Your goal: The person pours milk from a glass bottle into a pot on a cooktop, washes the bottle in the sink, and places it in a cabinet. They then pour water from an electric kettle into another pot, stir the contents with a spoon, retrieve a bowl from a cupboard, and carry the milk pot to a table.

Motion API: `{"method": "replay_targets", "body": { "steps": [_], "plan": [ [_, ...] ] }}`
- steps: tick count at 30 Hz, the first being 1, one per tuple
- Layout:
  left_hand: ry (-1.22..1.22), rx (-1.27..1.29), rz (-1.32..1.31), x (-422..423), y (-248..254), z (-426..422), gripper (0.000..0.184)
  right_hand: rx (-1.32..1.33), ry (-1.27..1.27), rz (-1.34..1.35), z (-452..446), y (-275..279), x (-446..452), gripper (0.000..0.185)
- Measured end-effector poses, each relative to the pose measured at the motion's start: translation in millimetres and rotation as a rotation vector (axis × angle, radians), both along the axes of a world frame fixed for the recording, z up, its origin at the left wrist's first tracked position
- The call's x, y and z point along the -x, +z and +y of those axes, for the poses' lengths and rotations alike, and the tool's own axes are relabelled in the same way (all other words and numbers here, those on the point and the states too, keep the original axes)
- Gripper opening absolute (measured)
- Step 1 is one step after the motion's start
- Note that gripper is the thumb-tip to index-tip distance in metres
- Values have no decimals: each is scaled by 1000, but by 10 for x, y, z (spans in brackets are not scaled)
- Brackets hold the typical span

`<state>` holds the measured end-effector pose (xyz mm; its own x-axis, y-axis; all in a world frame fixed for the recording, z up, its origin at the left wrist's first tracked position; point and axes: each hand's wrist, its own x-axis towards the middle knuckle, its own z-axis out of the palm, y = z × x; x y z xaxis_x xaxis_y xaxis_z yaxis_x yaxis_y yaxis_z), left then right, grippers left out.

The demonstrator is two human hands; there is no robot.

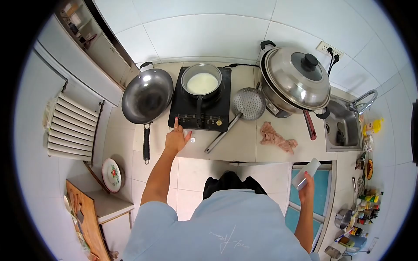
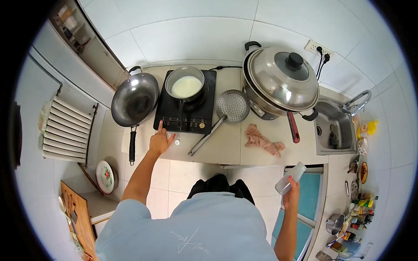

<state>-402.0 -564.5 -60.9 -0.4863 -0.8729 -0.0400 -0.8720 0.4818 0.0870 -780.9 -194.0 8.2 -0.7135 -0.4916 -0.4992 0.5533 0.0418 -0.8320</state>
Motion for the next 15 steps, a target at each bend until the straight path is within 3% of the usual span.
{"method": "replay_targets", "body": {
  "steps": [2,5,15],
  "plan": [
    [-39,117,67,-14,-29,-21,52,-1,-9,22,-33,10,-9,50],
    [-13,-5,2,-16,-17,10,52,-9,-32,9,-18,-61,30,51],
    [-17,84,84,0,59,16,49,-1,-91,17,82,-177,154,52]
  ]
}}
